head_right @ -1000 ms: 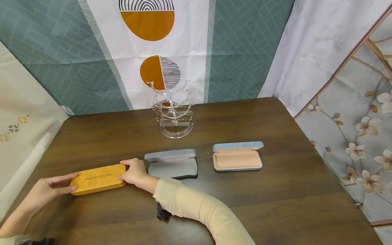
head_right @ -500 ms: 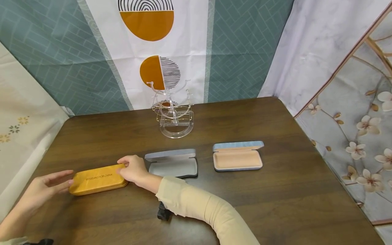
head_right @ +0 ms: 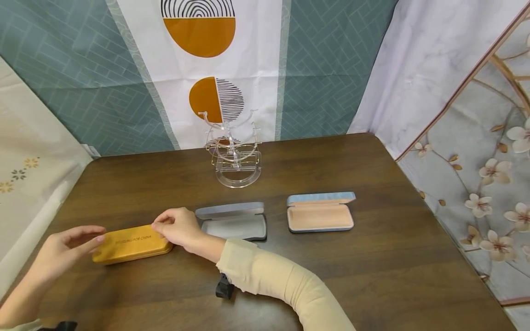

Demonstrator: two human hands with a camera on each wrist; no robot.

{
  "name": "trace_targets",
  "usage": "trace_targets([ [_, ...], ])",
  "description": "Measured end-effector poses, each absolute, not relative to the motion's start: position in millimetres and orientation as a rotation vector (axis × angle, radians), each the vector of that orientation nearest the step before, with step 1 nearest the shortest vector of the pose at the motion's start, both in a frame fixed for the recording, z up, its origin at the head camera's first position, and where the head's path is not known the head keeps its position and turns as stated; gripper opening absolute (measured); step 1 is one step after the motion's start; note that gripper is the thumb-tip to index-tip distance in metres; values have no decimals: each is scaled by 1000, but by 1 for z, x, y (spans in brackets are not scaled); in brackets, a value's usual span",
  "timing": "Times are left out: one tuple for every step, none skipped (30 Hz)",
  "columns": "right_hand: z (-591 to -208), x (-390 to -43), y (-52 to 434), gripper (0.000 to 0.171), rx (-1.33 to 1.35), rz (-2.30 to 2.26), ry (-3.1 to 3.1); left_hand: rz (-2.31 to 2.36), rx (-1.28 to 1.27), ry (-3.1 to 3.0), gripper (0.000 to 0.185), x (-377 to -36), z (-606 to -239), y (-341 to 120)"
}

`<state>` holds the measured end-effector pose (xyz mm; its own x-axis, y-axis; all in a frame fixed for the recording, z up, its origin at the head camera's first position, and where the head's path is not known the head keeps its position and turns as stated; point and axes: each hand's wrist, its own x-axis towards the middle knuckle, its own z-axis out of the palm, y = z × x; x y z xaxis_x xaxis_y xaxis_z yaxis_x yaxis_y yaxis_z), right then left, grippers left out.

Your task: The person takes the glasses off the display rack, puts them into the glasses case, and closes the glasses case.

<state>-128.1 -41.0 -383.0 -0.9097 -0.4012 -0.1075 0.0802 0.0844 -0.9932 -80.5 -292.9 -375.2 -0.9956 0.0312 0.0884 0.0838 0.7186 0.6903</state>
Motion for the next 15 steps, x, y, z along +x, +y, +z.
trace_targets([
  [-382, -128, -40, 6, -315, -1894, 2003, -1160, -101, -2832, 31, -81, -375, -290],
  [-382, -128, -39, 6, -317, -1895, 1996, -1174, -107, -2816, 29, -81, -374, -288],
  [-381, -128, -38, 5, -319, -1893, 1998, -1207, -103, -2786, 25, -81, -375, -285],
  [-380, -127, -37, 5, -324, -1888, 2000, -1220, -112, -2770, 23, -82, -375, -282],
  [-380, -127, -36, 6, -332, -1884, 2002, -1238, -119, -2753, 21, -83, -375, -279],
  [-379, -127, -35, 6, -341, -1879, 2001, -1254, -126, -2737, 20, -83, -375, -275],
  [-379, -127, -33, 6, -354, -1875, 2000, -1271, -137, -2720, 18, -84, -375, -272],
  [-378, -127, -31, 7, -366, -1874, 1997, -1289, -149, -2704, 17, -84, -374, -269],
  [-378, -127, -29, 7, -376, -1873, 1993, -1298, -161, -2689, 15, -84, -374, -265],
  [-377, -127, -27, 7, -386, -1872, 1989, -1290, -184, -2687, 15, -84, -372, -261],
  [-376, -127, -25, 7, -398, -1871, 1989, -1304, -199, -2670, 14, -84, -372, -257],
  [-375, -127, -23, 7, -404, -1872, 1990, -1318, -215, -2654, 13, -84, -370, -254],
  [-375, -127, -21, 7, -407, -1874, 1994, -1335, -229, -2641, 12, -84, -370, -251],
  [-374, -127, -19, 7, -414, -1877, 1995, -1347, -241, -2630, 12, -84, -369, -249],
  [-372, -127, -16, 8, -418, -1873, 2002, -1359, -253, -2619, 11, -84, -368, -247],
])
